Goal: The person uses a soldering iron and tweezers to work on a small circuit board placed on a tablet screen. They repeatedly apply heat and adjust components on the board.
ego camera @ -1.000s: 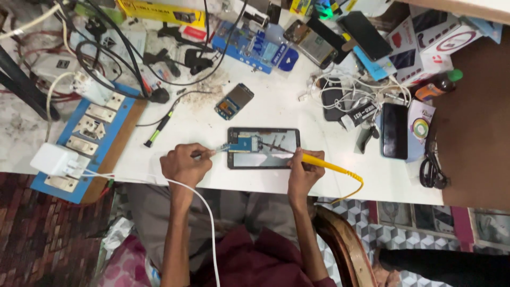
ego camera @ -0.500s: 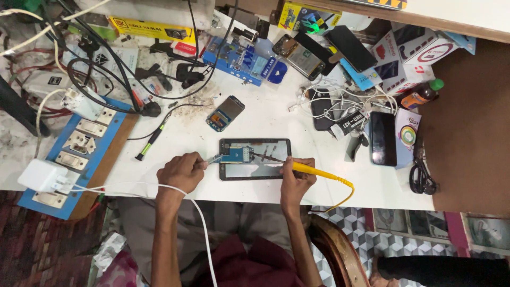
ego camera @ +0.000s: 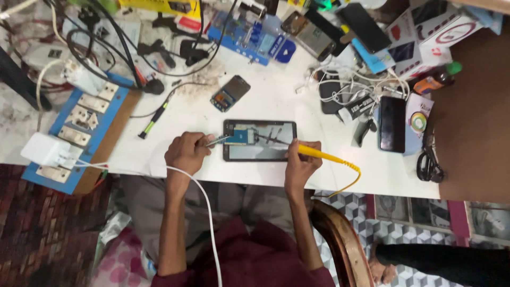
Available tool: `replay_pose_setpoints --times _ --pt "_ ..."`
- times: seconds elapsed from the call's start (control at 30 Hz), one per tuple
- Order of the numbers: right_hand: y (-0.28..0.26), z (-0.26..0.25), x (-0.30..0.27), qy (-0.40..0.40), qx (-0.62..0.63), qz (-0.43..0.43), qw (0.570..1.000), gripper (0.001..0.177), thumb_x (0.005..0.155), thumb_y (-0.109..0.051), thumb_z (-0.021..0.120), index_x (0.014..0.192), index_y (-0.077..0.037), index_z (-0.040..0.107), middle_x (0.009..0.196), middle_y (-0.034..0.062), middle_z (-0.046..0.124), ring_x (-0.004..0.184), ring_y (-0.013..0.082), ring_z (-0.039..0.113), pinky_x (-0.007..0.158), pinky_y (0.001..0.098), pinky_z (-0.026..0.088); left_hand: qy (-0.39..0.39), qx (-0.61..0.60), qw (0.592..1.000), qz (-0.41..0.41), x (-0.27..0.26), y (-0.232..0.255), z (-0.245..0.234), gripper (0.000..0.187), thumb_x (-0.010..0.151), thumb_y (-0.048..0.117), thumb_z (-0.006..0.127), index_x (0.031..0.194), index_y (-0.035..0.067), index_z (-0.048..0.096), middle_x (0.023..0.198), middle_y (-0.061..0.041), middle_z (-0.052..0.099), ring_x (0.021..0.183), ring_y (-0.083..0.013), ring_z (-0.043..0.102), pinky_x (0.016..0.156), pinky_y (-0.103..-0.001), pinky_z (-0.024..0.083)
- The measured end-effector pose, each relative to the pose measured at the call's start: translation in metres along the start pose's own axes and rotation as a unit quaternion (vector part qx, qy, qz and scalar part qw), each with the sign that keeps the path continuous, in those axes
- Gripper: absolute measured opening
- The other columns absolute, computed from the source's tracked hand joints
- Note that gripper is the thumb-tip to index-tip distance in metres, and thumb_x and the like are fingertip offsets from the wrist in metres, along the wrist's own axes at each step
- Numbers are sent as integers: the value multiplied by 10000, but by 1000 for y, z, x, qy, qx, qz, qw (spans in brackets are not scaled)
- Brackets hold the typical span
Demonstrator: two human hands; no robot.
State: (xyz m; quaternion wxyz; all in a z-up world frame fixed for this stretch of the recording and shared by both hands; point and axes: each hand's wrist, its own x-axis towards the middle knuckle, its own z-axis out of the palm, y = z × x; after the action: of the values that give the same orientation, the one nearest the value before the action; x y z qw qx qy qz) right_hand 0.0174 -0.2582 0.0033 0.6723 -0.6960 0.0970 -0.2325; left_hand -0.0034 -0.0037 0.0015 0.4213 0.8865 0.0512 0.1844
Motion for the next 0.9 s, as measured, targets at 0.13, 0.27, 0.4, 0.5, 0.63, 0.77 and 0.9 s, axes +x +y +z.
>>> replay_pose_setpoints --times 0.13,0.27,0.4,0.5,0.63,0.77,0.9 --pt "-6 1 0 1 -1 15 1000 165 1002 -49 663 923 -36 518 735 42 602 599 63 563 575 212 478 -100 -47 988 -107 9 6 -9 201 952 147 668 790 31 699 746 -72 757 698 -211 754 635 -359 548" --pt "-7 2 0 1 -10 6 1000 175 1007 -54 665 920 -37 514 732 42 605 592 61 564 573 208 480 -81 -83 991 -68 8 9 -10 275 906 206 743 749 2 647 700 -84 723 653 -217 730 620 -352 540" --pt "-6 2 0 3 -8 9 1000 177 1003 -54 664 918 -39 509 738 37 607 591 60 568 571 205 480 -77 -27 993 -79 4 2 -5 177 884 222 735 818 60 705 759 -66 746 722 -252 719 669 -385 544" --pt "-6 1 0 -5 -8 3 1000 177 1012 -53 664 922 -38 512 721 41 606 591 63 560 572 203 466 16 21 1000 0 -3 1 4 283 825 269 824 851 45 653 809 -103 722 799 -330 665 705 -457 516" --pt "-6 2 -1 -3 6 0 1000 169 1012 -50 662 930 -37 515 735 42 597 600 62 563 583 206 477 19 62 998 -20 -3 7 4 265 850 283 821 854 65 671 872 -107 735 845 -354 667 731 -498 506" --pt "0 2 4 5 26 28 999 161 1012 -39 643 926 -34 507 728 36 578 578 73 553 563 217 463 -78 82 981 -156 9 21 -6 202 838 316 789 804 117 790 833 -96 756 814 -340 711 708 -475 536" --pt "9 -1 6 0 111 15 994 154 1046 -41 610 940 -41 498 699 28 536 560 72 508 573 254 519 -110 110 964 -217 19 38 -14 193 825 353 771 839 168 824 768 -78 762 725 -341 727 661 -450 551"
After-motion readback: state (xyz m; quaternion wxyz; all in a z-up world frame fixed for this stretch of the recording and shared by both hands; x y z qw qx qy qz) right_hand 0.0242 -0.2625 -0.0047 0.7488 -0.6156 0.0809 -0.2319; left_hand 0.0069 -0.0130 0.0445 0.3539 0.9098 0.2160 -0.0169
